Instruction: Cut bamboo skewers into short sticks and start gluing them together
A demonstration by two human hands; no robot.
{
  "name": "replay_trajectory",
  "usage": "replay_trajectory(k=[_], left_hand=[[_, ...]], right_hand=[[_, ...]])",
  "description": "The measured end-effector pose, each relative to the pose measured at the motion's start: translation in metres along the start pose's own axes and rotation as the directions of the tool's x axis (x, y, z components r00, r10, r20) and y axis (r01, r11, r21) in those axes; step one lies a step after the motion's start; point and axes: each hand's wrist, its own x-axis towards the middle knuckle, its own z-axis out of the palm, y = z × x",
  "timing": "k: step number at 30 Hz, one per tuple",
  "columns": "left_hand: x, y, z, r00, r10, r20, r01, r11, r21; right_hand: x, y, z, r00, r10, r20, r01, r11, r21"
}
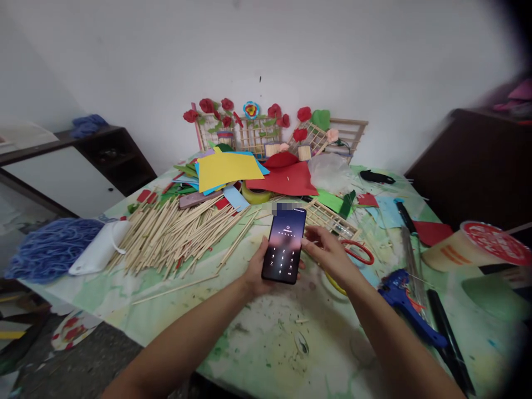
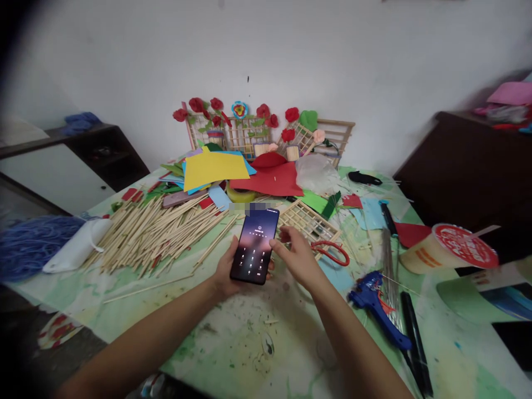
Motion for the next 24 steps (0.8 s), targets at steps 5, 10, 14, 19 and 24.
replay_trajectory(k=[5,10,14,19,24], left_hand=[[0.0,0.003,0.003,0.995,0.047,-0.087,-0.052,0.997,-0.055],[0.0,0.005,0.005,0.992,0.064,-0.112,-0.075,0.992,-0.099],[0.003,0.003,0.002,0.995,0.082,-0.064,-0.089,0.991,-0.103],[0.005,0.001,0.0,0.994,0.102,-0.04,-0.105,0.99,-0.093],[0.004,0.001,0.002,0.995,0.095,-0.025,-0.097,0.99,-0.105]], right_hand=[[-0.004,-0.003,0.01,0.968,-0.013,0.251,-0.026,0.988,0.153],[-0.005,-0.004,0.016,0.971,0.004,0.24,-0.024,0.996,0.083],[-0.005,-0.008,0.02,0.987,0.02,0.16,-0.016,1.0,-0.026],[-0.007,-0.011,0.022,0.994,-0.017,0.106,0.032,0.989,-0.141],[-0.007,-0.009,0.023,0.995,-0.042,0.092,0.054,0.988,-0.143]])
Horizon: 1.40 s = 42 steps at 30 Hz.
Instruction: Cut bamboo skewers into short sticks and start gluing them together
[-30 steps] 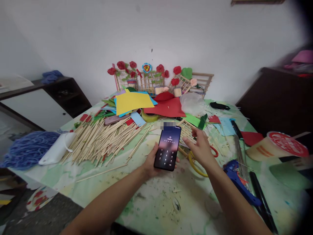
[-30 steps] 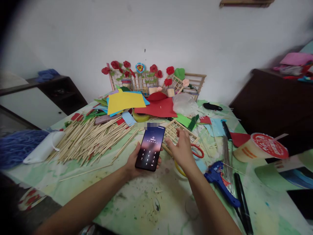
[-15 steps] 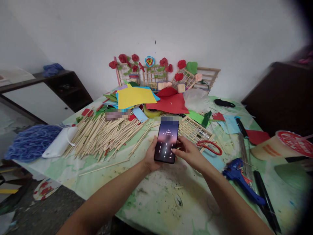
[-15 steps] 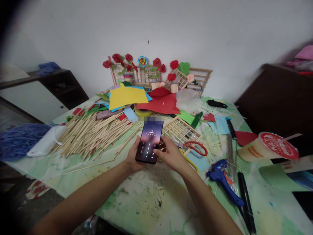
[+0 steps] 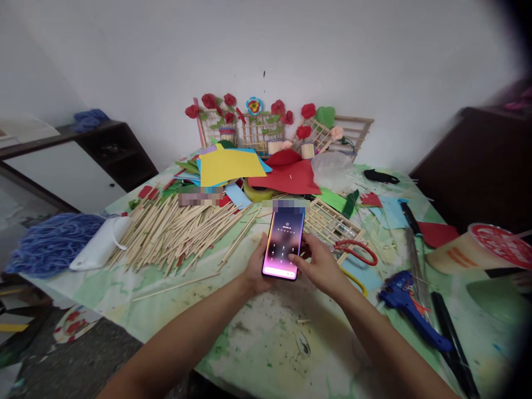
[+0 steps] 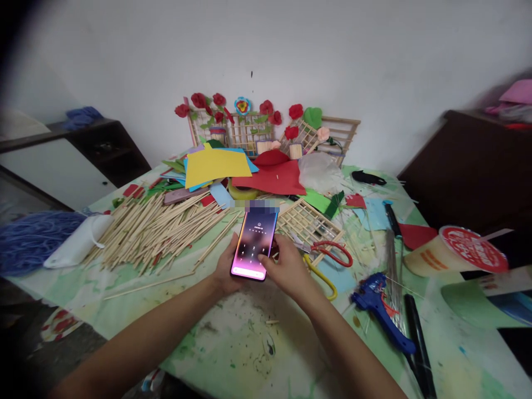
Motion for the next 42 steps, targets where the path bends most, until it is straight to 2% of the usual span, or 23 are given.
replay_trajectory(k=[5,11,17,23,29,35,42], left_hand=[[-0.0013,0.0007,0.001,1.0,0.014,-0.003,-0.014,1.0,-0.005],[-0.0044,0.0026,0.0035,0.997,-0.032,-0.072,0.033,0.999,0.009],[-0.0043,0.0027,-0.0001,0.99,-0.043,-0.132,0.043,0.999,-0.007],[-0.0045,0.0034,0.0004,0.994,-0.046,-0.096,0.044,0.999,-0.018],[-0.0041,0.0036,0.0023,0.987,-0.025,-0.159,0.026,1.0,0.005],[-0.0038,0.0036,0.0016,0.994,-0.046,-0.095,0.045,0.999,-0.011],[-0.0033,0.0033,-0.001,0.997,-0.051,-0.058,0.049,0.998,-0.031]], right_hand=[[-0.0001,0.0031,0.0023,1.0,-0.013,0.001,0.013,0.999,0.044],[-0.0014,0.0008,-0.0005,0.999,-0.043,-0.001,0.043,0.998,0.042],[-0.0001,0.0044,-0.0024,0.999,-0.013,0.037,0.009,0.994,0.109],[0.0014,0.0048,-0.0027,0.998,0.002,0.057,-0.009,0.991,0.134],[0.0002,0.0042,-0.0026,0.999,-0.001,0.051,-0.004,0.995,0.097],[-0.0002,0.0034,0.0002,1.0,-0.027,0.002,0.027,0.999,-0.022],[0.0006,0.0073,0.001,0.999,-0.042,0.006,0.042,0.999,-0.031]])
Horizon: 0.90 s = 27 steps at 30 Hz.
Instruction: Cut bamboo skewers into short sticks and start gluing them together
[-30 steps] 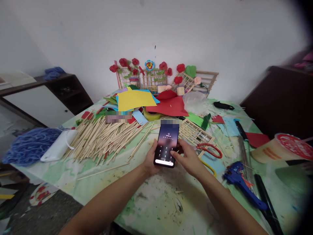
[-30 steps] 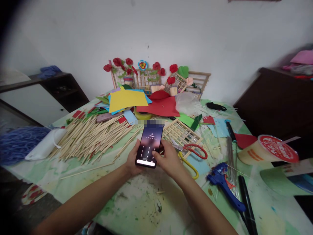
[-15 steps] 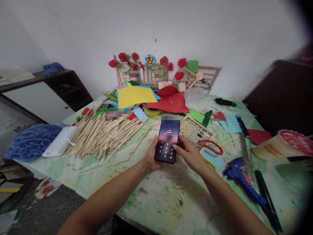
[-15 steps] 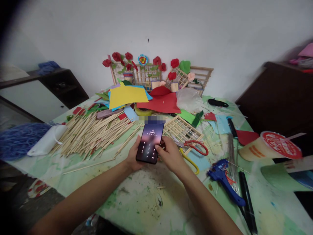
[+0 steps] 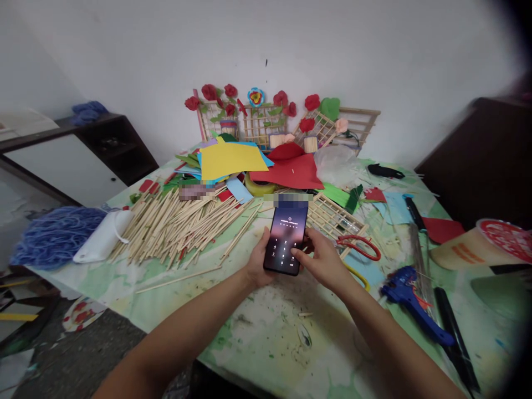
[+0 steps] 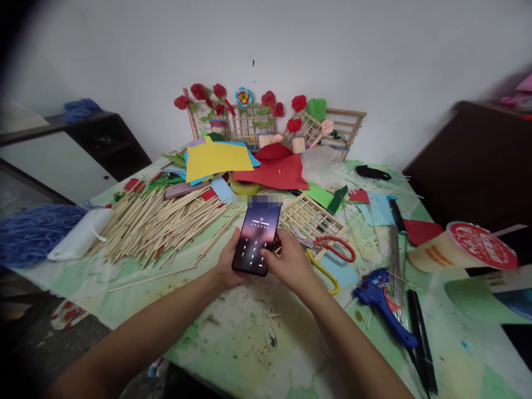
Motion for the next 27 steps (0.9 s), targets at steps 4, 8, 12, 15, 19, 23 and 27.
replay_trajectory(k=[4,8,12,15,19,23,27], left_hand=[[-0.0002,0.0004,0.0003,1.0,-0.001,-0.009,0.001,1.0,0.007],[-0.0003,0.0008,0.0011,1.0,0.004,-0.024,-0.004,1.0,0.012],[-0.0002,0.0004,0.0015,0.999,0.016,-0.044,-0.016,1.0,0.004],[-0.0002,0.0001,0.0015,0.999,0.016,-0.046,-0.016,1.0,0.011],[-0.0004,0.0,0.0013,0.999,0.016,-0.049,-0.015,1.0,0.026],[-0.0007,0.0002,0.0018,0.998,0.018,-0.061,-0.017,1.0,0.017],[-0.0006,0.0,0.0021,0.998,0.022,-0.06,-0.02,0.999,0.026]], right_hand=[[-0.0001,-0.001,0.0004,1.0,0.004,-0.004,-0.004,1.0,0.005],[-0.0002,-0.0024,-0.0002,1.0,0.0,-0.002,0.0,1.0,-0.02],[-0.0002,-0.0018,-0.0002,1.0,-0.008,-0.012,0.007,0.999,-0.034],[0.0001,-0.0013,0.0004,1.0,-0.018,-0.016,0.018,0.999,-0.035],[0.0004,-0.0015,0.0011,1.0,-0.012,-0.015,0.012,0.999,-0.035],[0.0004,-0.0031,0.001,1.0,-0.008,-0.015,0.007,0.999,-0.041],[0.0002,-0.0042,0.0003,1.0,-0.011,-0.012,0.01,0.999,-0.05]])
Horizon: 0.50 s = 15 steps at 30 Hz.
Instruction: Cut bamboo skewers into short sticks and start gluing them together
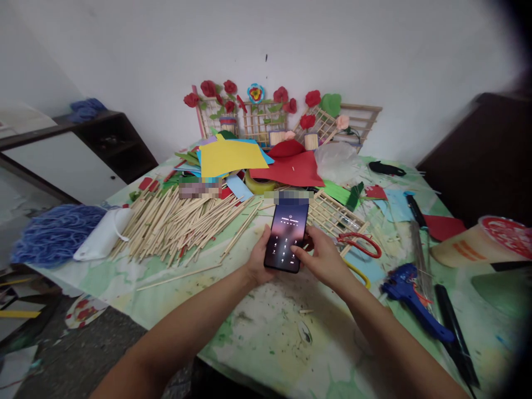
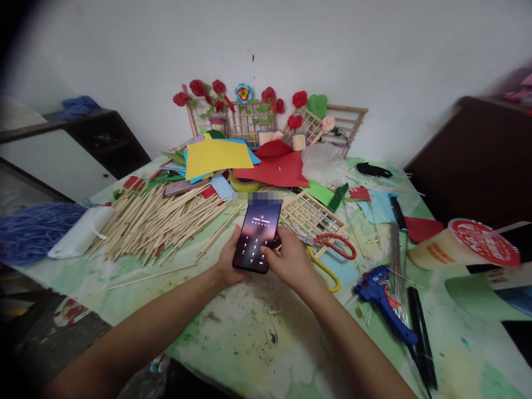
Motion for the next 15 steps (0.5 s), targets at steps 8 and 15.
replay_trajectory(k=[8,15], left_hand=[[0.0004,0.0001,-0.0015,1.0,-0.001,0.0,0.001,1.0,0.004],[0.0008,-0.0013,-0.0036,1.0,0.007,0.004,-0.007,1.0,0.004]], right_hand=[[-0.0005,-0.0003,-0.001,1.0,0.002,0.009,-0.002,1.0,0.009],[0.0,0.0042,0.0004,1.0,0.004,0.013,-0.005,1.0,0.012]])
